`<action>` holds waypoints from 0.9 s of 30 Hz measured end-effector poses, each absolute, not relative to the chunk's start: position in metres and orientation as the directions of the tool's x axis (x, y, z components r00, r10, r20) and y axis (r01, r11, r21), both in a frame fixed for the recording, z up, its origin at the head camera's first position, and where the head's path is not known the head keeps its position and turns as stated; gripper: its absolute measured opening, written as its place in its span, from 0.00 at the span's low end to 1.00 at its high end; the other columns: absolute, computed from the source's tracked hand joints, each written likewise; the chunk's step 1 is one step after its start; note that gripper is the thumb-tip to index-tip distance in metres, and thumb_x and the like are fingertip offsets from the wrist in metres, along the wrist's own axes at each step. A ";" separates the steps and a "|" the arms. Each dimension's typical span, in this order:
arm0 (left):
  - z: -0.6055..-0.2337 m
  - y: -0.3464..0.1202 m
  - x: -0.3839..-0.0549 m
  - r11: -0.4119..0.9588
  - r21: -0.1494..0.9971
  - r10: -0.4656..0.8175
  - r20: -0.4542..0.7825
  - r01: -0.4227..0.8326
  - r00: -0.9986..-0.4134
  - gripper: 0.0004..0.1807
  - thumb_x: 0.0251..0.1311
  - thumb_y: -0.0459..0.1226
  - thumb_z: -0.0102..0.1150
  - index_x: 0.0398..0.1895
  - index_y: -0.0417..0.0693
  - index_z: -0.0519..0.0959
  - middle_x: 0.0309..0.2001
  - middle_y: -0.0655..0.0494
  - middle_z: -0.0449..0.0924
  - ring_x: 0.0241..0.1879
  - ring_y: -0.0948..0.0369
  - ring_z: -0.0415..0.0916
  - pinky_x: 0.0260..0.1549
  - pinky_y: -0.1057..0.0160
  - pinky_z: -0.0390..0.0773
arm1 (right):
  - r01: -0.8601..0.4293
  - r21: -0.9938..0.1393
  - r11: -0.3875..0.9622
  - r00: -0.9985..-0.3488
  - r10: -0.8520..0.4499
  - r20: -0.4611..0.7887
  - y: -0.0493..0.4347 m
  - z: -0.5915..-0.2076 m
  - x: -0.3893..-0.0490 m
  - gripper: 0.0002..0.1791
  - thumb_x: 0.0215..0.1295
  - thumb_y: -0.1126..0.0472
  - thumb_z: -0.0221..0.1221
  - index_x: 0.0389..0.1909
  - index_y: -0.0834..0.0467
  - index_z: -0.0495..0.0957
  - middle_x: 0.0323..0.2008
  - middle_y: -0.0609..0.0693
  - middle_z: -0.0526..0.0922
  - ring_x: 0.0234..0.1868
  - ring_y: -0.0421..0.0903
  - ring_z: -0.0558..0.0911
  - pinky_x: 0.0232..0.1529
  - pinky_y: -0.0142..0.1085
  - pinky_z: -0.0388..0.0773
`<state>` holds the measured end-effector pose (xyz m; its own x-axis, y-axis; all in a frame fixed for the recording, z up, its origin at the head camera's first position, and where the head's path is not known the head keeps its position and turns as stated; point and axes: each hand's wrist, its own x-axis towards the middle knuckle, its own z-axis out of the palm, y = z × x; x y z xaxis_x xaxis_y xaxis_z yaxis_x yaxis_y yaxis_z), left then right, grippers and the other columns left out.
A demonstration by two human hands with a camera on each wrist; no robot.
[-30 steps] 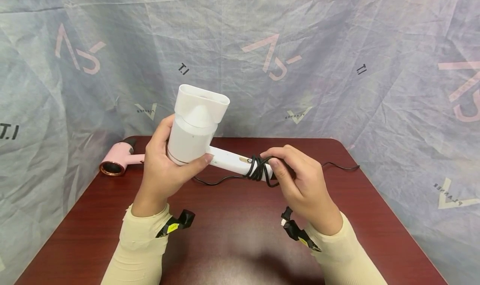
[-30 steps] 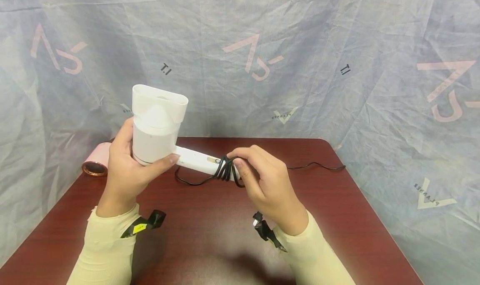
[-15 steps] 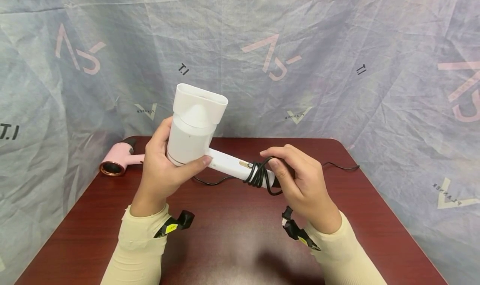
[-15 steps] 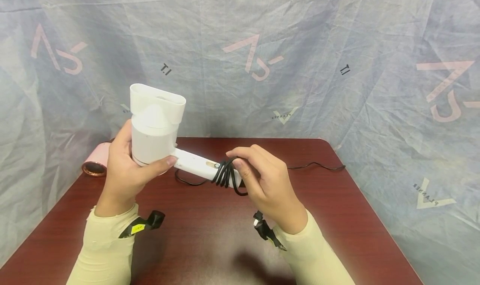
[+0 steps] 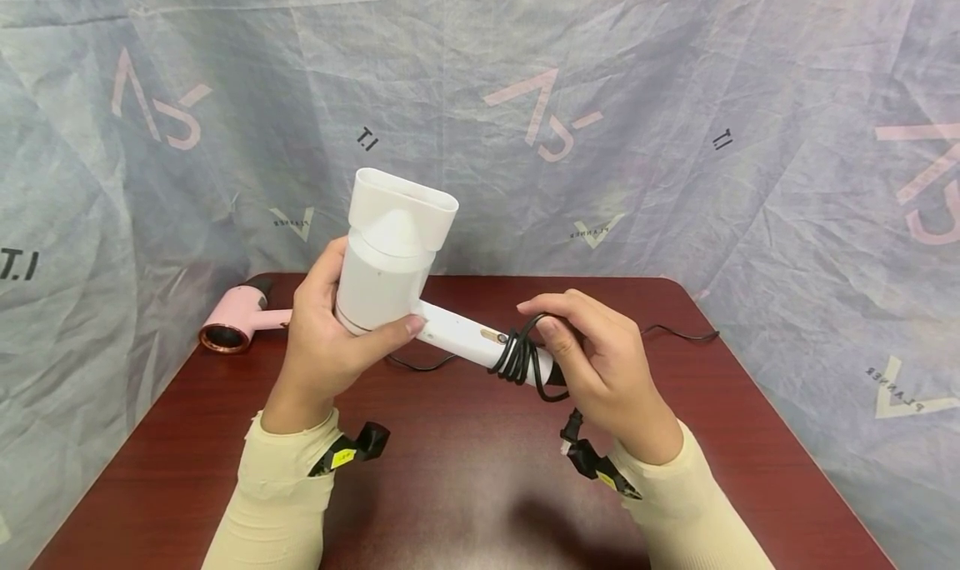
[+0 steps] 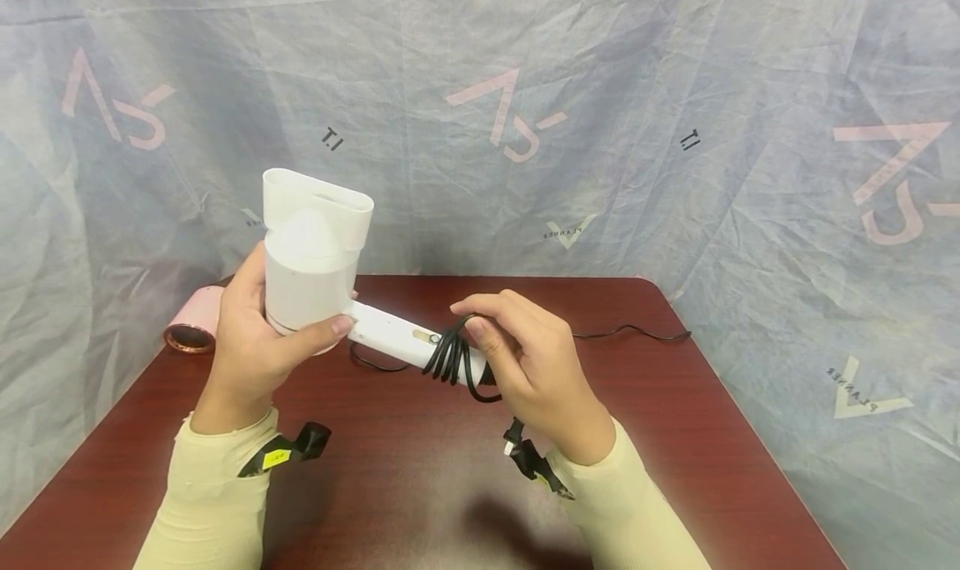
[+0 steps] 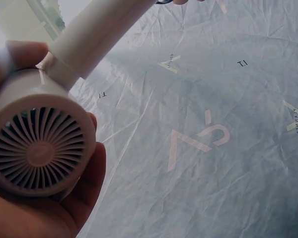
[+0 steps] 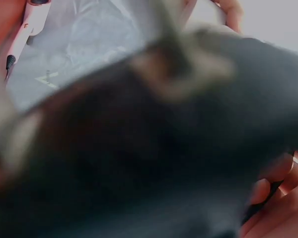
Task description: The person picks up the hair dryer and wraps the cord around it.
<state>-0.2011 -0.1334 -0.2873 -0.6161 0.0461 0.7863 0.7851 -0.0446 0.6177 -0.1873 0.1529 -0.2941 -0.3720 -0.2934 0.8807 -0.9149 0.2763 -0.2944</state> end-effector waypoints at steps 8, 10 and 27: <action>-0.288 -0.134 -0.199 -0.068 0.626 0.050 0.780 0.777 -0.624 0.44 0.37 0.19 0.75 0.66 0.39 0.75 0.52 0.43 0.82 0.47 0.49 0.78 0.45 0.59 0.78 | -0.909 -0.352 0.224 -0.407 -0.291 0.866 0.155 -0.295 -0.187 0.11 0.71 0.71 0.60 0.49 0.60 0.85 0.29 0.44 0.78 0.27 0.35 0.71 0.29 0.27 0.70; -0.288 -0.134 -0.199 -0.070 0.623 0.054 0.782 0.779 -0.621 0.43 0.37 0.19 0.75 0.65 0.39 0.75 0.52 0.42 0.82 0.47 0.49 0.78 0.45 0.58 0.78 | -0.908 -0.358 0.218 -0.411 -0.291 0.864 0.156 -0.295 -0.187 0.11 0.70 0.71 0.60 0.49 0.60 0.85 0.28 0.44 0.78 0.27 0.35 0.71 0.28 0.26 0.70; -0.287 -0.134 -0.198 -0.154 0.634 0.100 0.773 0.758 -0.626 0.41 0.40 0.19 0.70 0.65 0.35 0.73 0.49 0.40 0.81 0.43 0.48 0.82 0.41 0.58 0.83 | -0.921 -0.340 0.192 -0.387 -0.327 0.862 0.159 -0.296 -0.192 0.12 0.71 0.68 0.61 0.52 0.62 0.86 0.29 0.43 0.79 0.29 0.35 0.72 0.29 0.27 0.68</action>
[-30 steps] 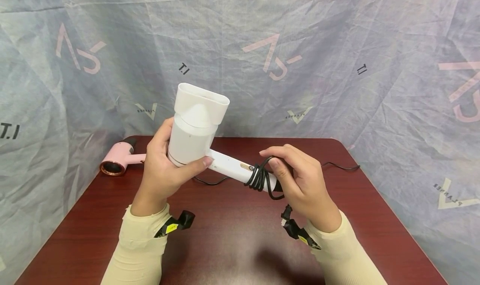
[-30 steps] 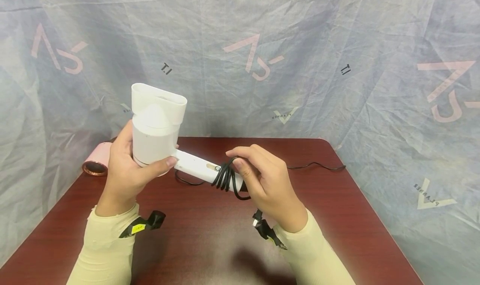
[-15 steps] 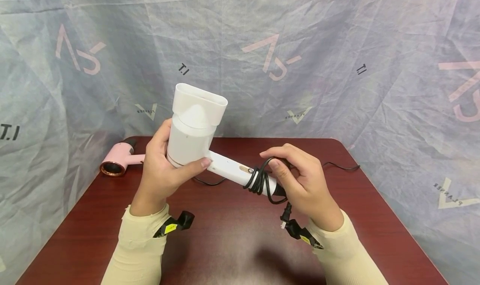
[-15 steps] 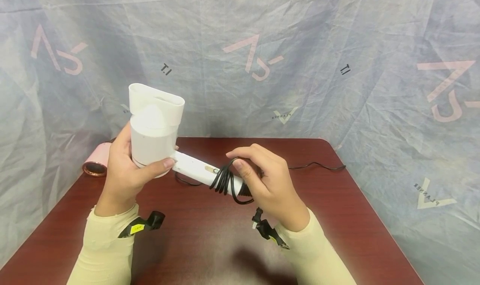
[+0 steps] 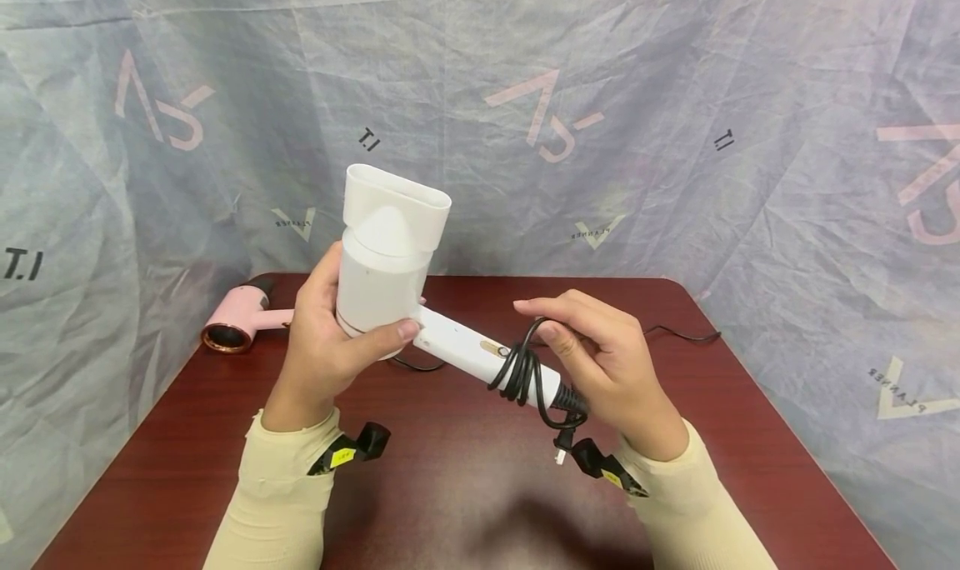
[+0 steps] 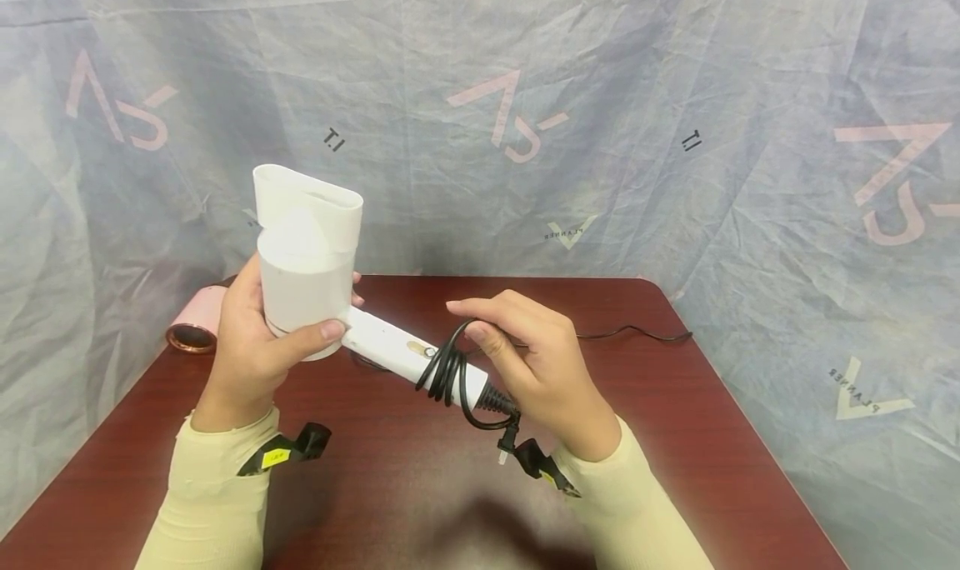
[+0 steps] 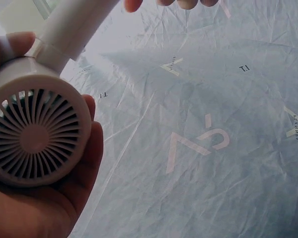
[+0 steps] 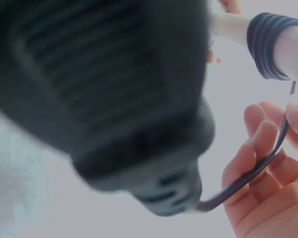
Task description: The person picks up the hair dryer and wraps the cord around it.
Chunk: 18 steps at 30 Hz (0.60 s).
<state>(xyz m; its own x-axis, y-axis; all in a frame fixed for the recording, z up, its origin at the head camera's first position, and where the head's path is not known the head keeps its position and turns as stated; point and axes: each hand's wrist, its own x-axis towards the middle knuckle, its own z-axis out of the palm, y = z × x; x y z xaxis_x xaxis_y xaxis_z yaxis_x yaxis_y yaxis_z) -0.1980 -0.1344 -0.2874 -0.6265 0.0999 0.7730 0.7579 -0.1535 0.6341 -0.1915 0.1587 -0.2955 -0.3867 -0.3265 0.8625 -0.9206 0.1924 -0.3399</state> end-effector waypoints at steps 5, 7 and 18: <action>-0.287 -0.133 -0.198 -0.168 0.627 0.102 0.778 0.761 -0.619 0.41 0.42 0.18 0.68 0.66 0.34 0.72 0.49 0.39 0.80 0.43 0.47 0.83 0.42 0.57 0.83 | -0.915 -0.357 0.186 -0.401 -0.337 0.852 0.158 -0.297 -0.192 0.14 0.72 0.69 0.60 0.55 0.61 0.85 0.32 0.45 0.83 0.30 0.36 0.75 0.31 0.27 0.73; -0.286 -0.133 -0.198 -0.172 0.623 0.101 0.781 0.763 -0.616 0.40 0.42 0.18 0.68 0.66 0.34 0.72 0.49 0.39 0.80 0.43 0.47 0.83 0.43 0.57 0.84 | -0.911 -0.369 0.183 -0.411 -0.343 0.845 0.158 -0.297 -0.192 0.15 0.72 0.69 0.60 0.56 0.61 0.85 0.32 0.45 0.83 0.30 0.36 0.76 0.32 0.27 0.75; -0.287 -0.129 -0.198 -0.255 0.596 0.114 0.801 0.761 -0.588 0.38 0.46 0.17 0.63 0.66 0.30 0.68 0.48 0.37 0.78 0.40 0.44 0.87 0.42 0.52 0.88 | -0.912 -0.384 0.142 -0.409 -0.367 0.836 0.152 -0.297 -0.191 0.14 0.75 0.67 0.57 0.56 0.62 0.84 0.34 0.45 0.85 0.34 0.38 0.82 0.37 0.29 0.79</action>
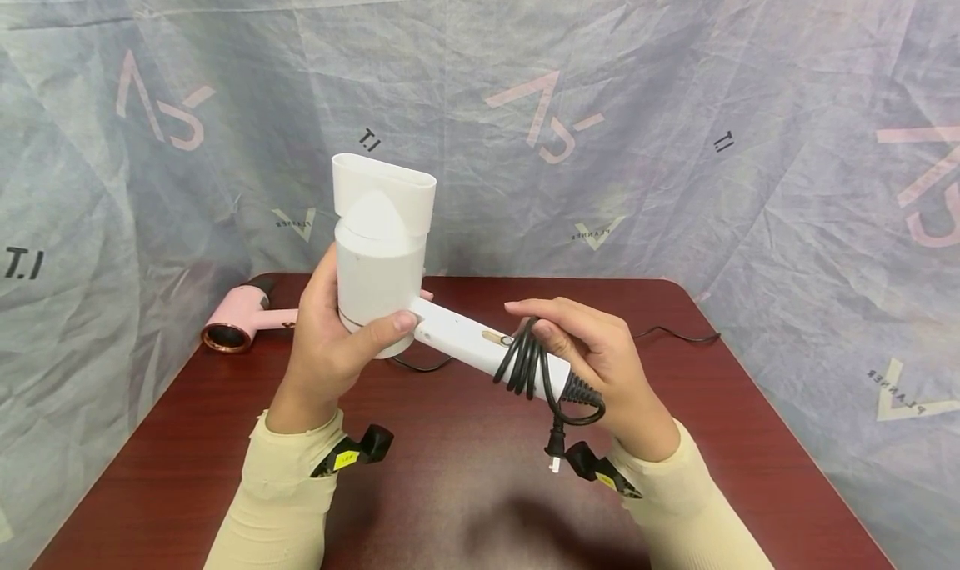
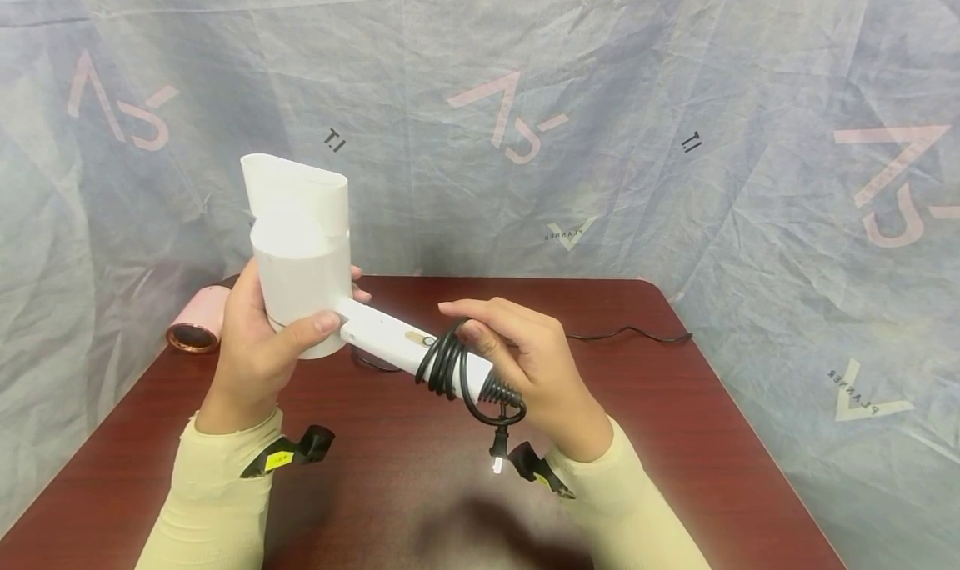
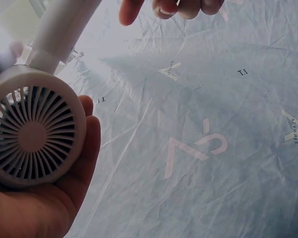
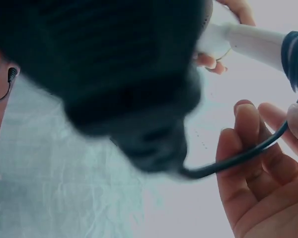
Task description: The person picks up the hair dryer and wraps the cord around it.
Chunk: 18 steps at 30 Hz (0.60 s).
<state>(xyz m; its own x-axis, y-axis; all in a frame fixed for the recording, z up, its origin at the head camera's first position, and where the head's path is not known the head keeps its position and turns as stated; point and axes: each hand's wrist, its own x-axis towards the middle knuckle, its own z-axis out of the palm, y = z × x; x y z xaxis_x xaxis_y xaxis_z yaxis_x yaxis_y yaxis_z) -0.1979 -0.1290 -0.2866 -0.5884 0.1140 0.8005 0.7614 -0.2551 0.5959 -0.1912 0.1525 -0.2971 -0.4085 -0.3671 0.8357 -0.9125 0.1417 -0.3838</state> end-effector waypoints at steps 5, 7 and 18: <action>-0.286 -0.127 -0.198 -0.264 0.586 0.104 0.807 0.766 -0.582 0.36 0.48 0.18 0.62 0.66 0.30 0.68 0.48 0.36 0.78 0.40 0.44 0.87 0.42 0.52 0.88 | -0.912 -0.385 0.142 -0.409 -0.374 0.832 0.150 -0.298 -0.189 0.15 0.76 0.69 0.55 0.57 0.62 0.83 0.31 0.44 0.86 0.30 0.37 0.82 0.34 0.29 0.79; -0.286 -0.126 -0.199 -0.266 0.584 0.101 0.808 0.767 -0.581 0.36 0.49 0.19 0.62 0.66 0.30 0.68 0.48 0.35 0.78 0.40 0.43 0.87 0.42 0.53 0.88 | -0.906 -0.389 0.168 -0.423 -0.372 0.826 0.150 -0.299 -0.189 0.15 0.75 0.70 0.54 0.57 0.61 0.83 0.30 0.43 0.85 0.29 0.36 0.81 0.33 0.29 0.78; -0.286 -0.122 -0.199 -0.287 0.566 0.046 0.814 0.773 -0.579 0.34 0.49 0.17 0.62 0.64 0.31 0.70 0.47 0.37 0.80 0.40 0.45 0.87 0.42 0.53 0.88 | -0.864 -0.434 0.255 -0.503 -0.383 0.775 0.150 -0.302 -0.188 0.22 0.66 0.70 0.62 0.60 0.54 0.82 0.40 0.42 0.89 0.35 0.37 0.84 0.39 0.29 0.82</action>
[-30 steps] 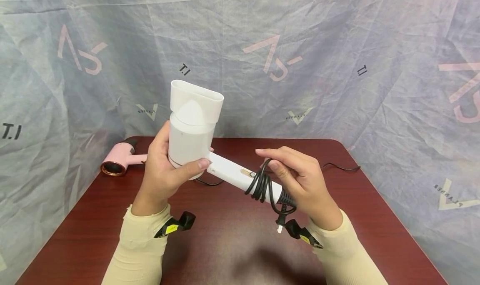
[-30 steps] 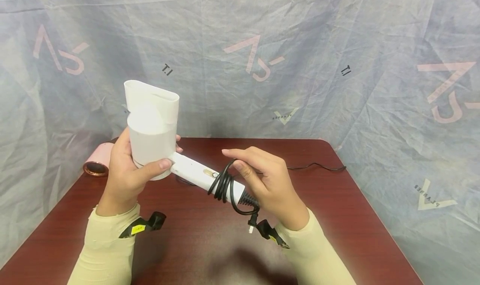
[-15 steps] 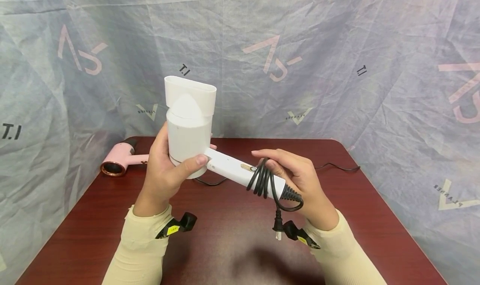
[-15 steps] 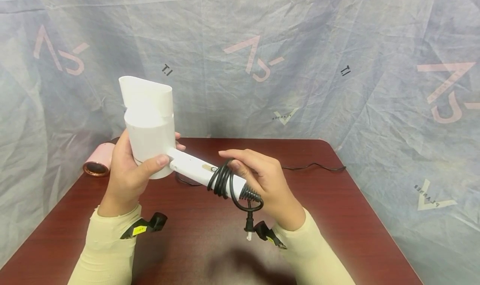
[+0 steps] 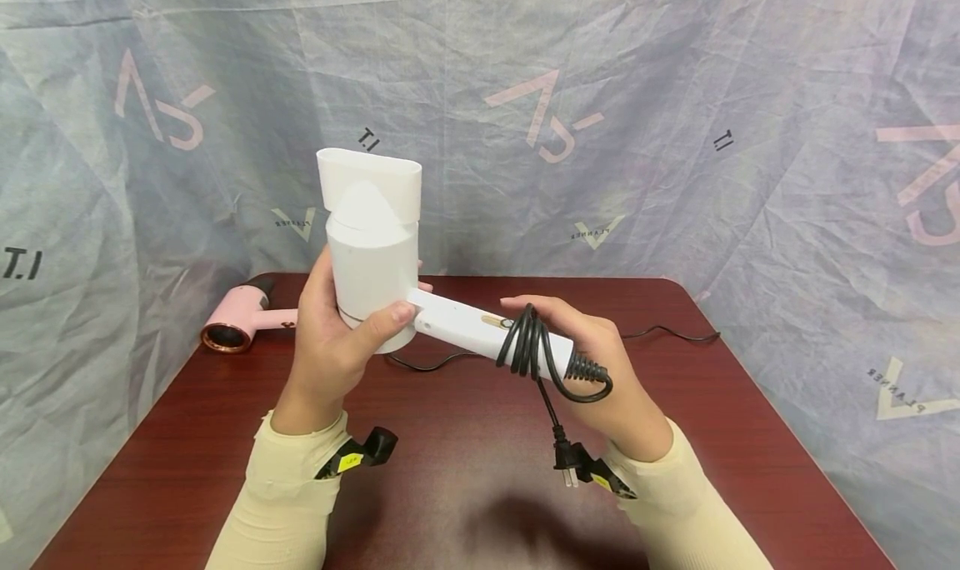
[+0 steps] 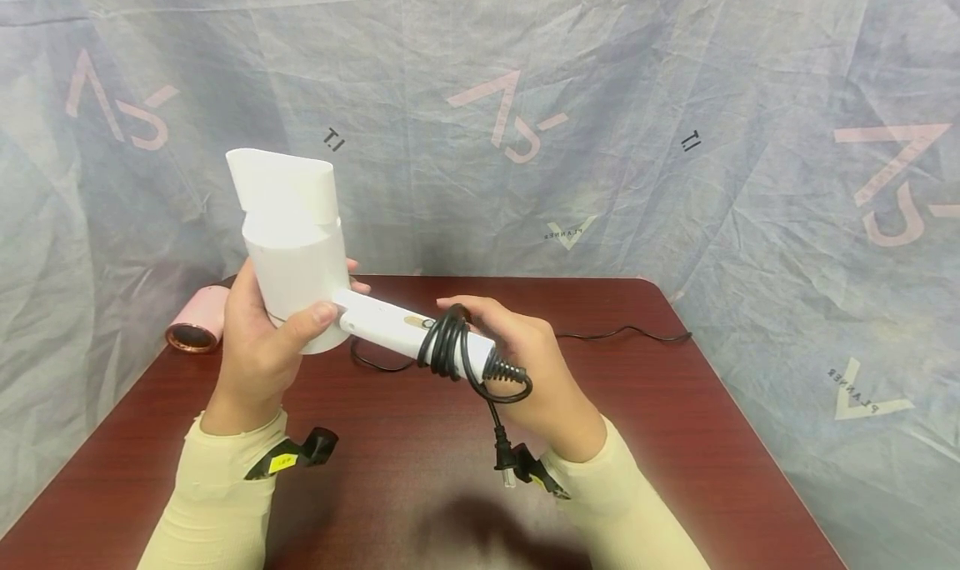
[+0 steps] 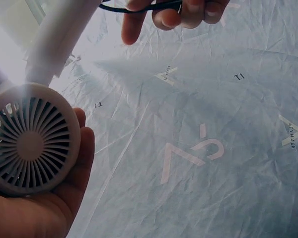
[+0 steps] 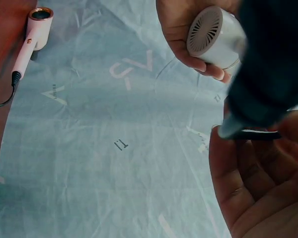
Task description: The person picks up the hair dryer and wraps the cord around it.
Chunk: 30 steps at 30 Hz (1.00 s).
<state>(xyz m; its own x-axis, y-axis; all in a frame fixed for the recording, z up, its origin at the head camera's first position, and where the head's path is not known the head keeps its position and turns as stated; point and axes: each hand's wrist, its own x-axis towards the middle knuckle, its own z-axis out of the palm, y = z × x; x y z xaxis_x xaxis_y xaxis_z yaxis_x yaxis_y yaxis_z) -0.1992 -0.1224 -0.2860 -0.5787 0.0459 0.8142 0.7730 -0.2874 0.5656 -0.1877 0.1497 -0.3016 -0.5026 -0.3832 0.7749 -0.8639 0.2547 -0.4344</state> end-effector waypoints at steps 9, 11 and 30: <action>-0.285 -0.123 -0.199 -0.226 0.578 -0.015 0.803 0.784 -0.596 0.33 0.51 0.20 0.64 0.64 0.34 0.71 0.48 0.39 0.81 0.43 0.47 0.85 0.44 0.57 0.86 | -0.822 -0.547 0.160 -0.558 -0.421 0.715 0.146 -0.306 -0.188 0.26 0.68 0.76 0.58 0.64 0.55 0.76 0.37 0.45 0.88 0.31 0.39 0.86 0.37 0.33 0.83; -0.286 -0.124 -0.199 -0.216 0.576 -0.016 0.805 0.788 -0.593 0.33 0.51 0.20 0.64 0.65 0.34 0.71 0.48 0.39 0.81 0.43 0.47 0.86 0.44 0.57 0.86 | -0.822 -0.547 0.155 -0.555 -0.431 0.712 0.146 -0.306 -0.188 0.26 0.68 0.76 0.59 0.64 0.56 0.76 0.39 0.46 0.87 0.31 0.40 0.86 0.37 0.34 0.83; -0.282 -0.127 -0.200 -0.197 0.549 -0.182 0.793 0.812 -0.581 0.33 0.50 0.22 0.66 0.64 0.37 0.73 0.49 0.42 0.80 0.46 0.49 0.79 0.45 0.58 0.82 | -0.822 -0.489 0.292 -0.564 -0.542 0.623 0.140 -0.308 -0.186 0.03 0.77 0.64 0.57 0.42 0.53 0.77 0.34 0.41 0.85 0.31 0.36 0.82 0.30 0.27 0.80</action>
<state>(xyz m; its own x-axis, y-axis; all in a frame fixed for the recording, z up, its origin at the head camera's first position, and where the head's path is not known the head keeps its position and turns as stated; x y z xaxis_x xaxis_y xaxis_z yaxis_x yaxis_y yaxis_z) -0.2003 -0.1270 -0.2819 -0.5809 -0.1818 0.7934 0.8120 -0.1973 0.5493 -0.1857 0.1402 -0.3080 -0.5635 -0.5424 0.6231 -0.8219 0.2917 -0.4893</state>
